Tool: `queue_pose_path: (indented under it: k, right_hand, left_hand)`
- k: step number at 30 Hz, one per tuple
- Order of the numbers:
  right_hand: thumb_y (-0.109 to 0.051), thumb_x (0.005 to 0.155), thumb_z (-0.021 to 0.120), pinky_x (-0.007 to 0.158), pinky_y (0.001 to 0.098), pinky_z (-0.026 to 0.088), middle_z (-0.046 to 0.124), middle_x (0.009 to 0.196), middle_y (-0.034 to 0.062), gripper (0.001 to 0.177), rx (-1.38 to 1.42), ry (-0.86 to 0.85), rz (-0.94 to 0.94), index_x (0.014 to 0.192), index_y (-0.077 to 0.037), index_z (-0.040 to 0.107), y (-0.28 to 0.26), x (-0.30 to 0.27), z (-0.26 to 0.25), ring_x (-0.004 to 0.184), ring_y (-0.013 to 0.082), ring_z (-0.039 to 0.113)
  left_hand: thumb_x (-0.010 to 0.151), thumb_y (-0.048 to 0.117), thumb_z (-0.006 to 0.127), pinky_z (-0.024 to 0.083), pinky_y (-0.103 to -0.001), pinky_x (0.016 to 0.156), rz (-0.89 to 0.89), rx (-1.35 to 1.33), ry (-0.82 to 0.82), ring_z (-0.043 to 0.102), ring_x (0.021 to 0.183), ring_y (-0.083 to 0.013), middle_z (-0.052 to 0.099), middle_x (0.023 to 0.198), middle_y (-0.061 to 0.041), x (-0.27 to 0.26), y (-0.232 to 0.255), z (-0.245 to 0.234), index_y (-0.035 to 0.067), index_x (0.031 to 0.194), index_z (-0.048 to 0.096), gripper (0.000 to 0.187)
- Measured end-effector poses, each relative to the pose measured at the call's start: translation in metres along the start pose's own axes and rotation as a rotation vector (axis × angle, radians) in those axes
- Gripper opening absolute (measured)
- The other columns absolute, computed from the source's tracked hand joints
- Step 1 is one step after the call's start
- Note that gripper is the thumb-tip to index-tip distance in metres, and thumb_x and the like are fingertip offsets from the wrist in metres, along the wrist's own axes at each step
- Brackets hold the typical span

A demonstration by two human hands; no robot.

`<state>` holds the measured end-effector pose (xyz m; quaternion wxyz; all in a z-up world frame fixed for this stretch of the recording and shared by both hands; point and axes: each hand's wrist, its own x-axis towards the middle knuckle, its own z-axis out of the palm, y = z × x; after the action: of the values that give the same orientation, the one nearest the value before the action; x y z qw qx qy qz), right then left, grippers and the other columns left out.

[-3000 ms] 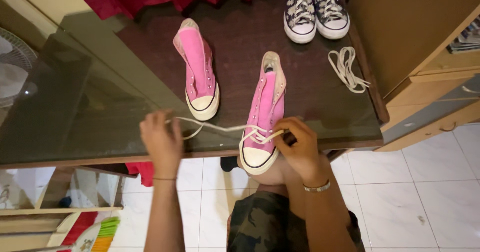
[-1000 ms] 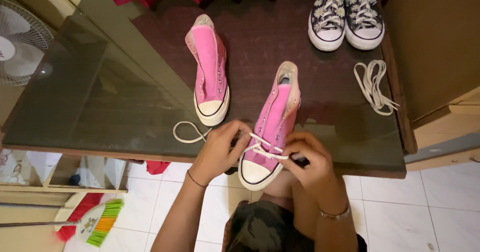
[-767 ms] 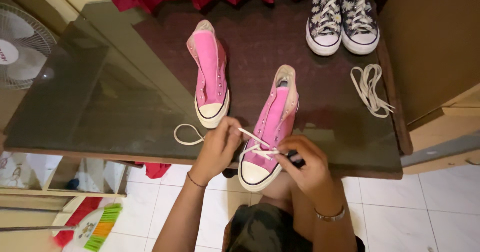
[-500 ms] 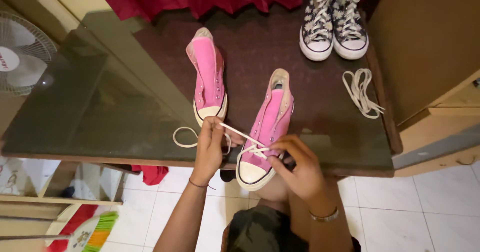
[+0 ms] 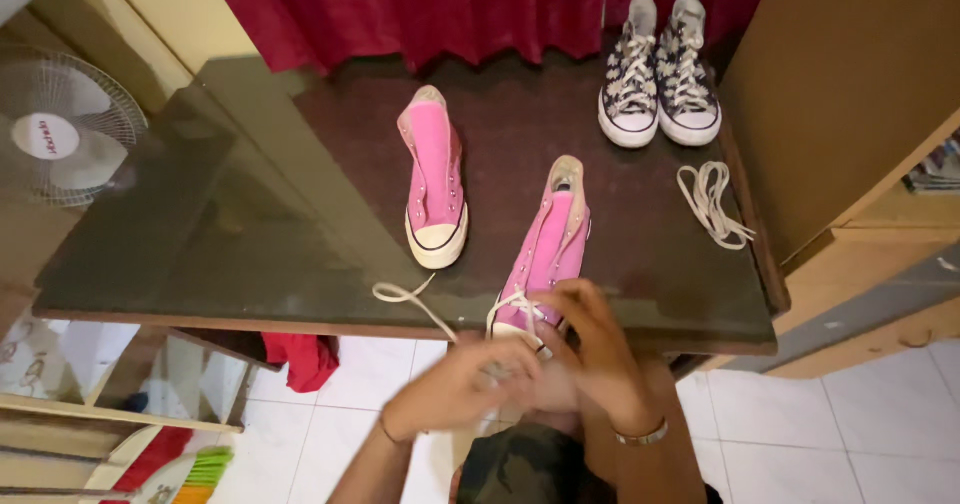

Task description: The person threads white shoelaces through the eyelets of a pair of pink high-top sneakers placed on a table. The person pulls the laces through each eyelet, adjusts their length, and ties a knot on one shoe.

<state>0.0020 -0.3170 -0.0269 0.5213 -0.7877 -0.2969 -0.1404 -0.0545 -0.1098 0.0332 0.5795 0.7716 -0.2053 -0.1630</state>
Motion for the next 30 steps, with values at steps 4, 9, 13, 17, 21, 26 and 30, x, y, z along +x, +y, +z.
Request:
queue_pose_path:
  k: [4,9,13,17,21,26,30]
  right_hand:
    - [-0.009,0.087,0.071,0.082,0.0332,0.052,0.061,0.107,0.0095,0.017,0.010,0.014,0.035,0.104,-0.006,0.067,0.002,-0.003,0.004,0.093,0.0238,0.064]
    - [-0.006,0.090,0.070,0.085,0.0333,0.051,0.061,0.109,0.0104,0.023,0.027,0.073,0.001,0.112,-0.004,0.065,-0.002,-0.002,0.008,0.095,0.0246,0.063]
    - [-0.008,0.090,0.071,0.080,0.0331,0.050,0.062,0.113,0.0110,0.023,-0.004,0.152,0.121,0.112,-0.006,0.066,-0.006,-0.007,0.016,0.092,0.0263,0.063]
    - [-0.008,0.093,0.069,0.100,0.0380,0.046,0.059,0.122,0.0149,0.029,-0.095,0.279,-0.008,0.120,-0.003,0.061,-0.015,-0.009,0.023,0.113,0.0322,0.059]
    - [-0.015,0.092,0.072,0.107,0.0442,0.042,0.057,0.130,0.0169,0.040,-0.174,0.262,-0.009,0.128,-0.003,0.057,-0.021,-0.009,0.034,0.121,0.0362,0.054]
    - [-0.032,0.079,0.084,0.106,0.0483,0.038,0.054,0.135,0.0195,0.072,-0.279,0.277,0.036,0.134,-0.002,0.050,-0.030,-0.012,0.043,0.122,0.0406,0.048]
    - [-0.030,0.078,0.084,0.110,0.0487,0.038,0.053,0.140,0.0194,0.076,-0.300,0.282,0.024,0.138,-0.002,0.048,-0.029,-0.010,0.051,0.127,0.0419,0.048]
  left_hand:
    - [0.093,0.017,0.069,0.051,-0.039,0.091,0.316,0.654,0.261,0.070,0.090,-0.0277,0.075,0.092,-0.012,-0.003,0.051,0.023,0.003,0.106,0.067,0.018]
    - [0.094,0.016,0.065,0.051,-0.038,0.092,0.719,0.144,0.117,0.068,0.095,-0.0279,0.072,0.097,-0.014,-0.038,0.103,0.042,0.001,0.108,0.065,0.020]
    - [0.096,0.015,0.063,0.051,-0.038,0.094,0.735,-0.059,0.122,0.067,0.096,-0.0273,0.072,0.097,-0.014,-0.046,0.105,0.050,0.001,0.108,0.064,0.019]
    - [0.099,0.015,0.061,0.051,-0.038,0.096,0.718,-0.200,0.145,0.067,0.098,-0.0268,0.071,0.097,-0.014,-0.047,0.103,0.055,0.001,0.109,0.063,0.018]
    - [0.102,0.015,0.059,0.051,-0.037,0.098,0.702,-0.324,0.175,0.066,0.100,-0.0262,0.070,0.097,-0.014,-0.053,0.101,0.059,0.000,0.110,0.062,0.017]
    - [0.105,0.014,0.057,0.051,-0.037,0.100,0.697,-0.491,0.204,0.066,0.102,-0.0256,0.070,0.098,-0.013,-0.053,0.102,0.060,0.000,0.110,0.061,0.016]
    - [0.108,0.014,0.055,0.050,-0.037,0.102,0.678,-0.572,0.188,0.065,0.104,-0.0250,0.069,0.098,-0.013,-0.046,0.103,0.051,0.000,0.111,0.059,0.015]
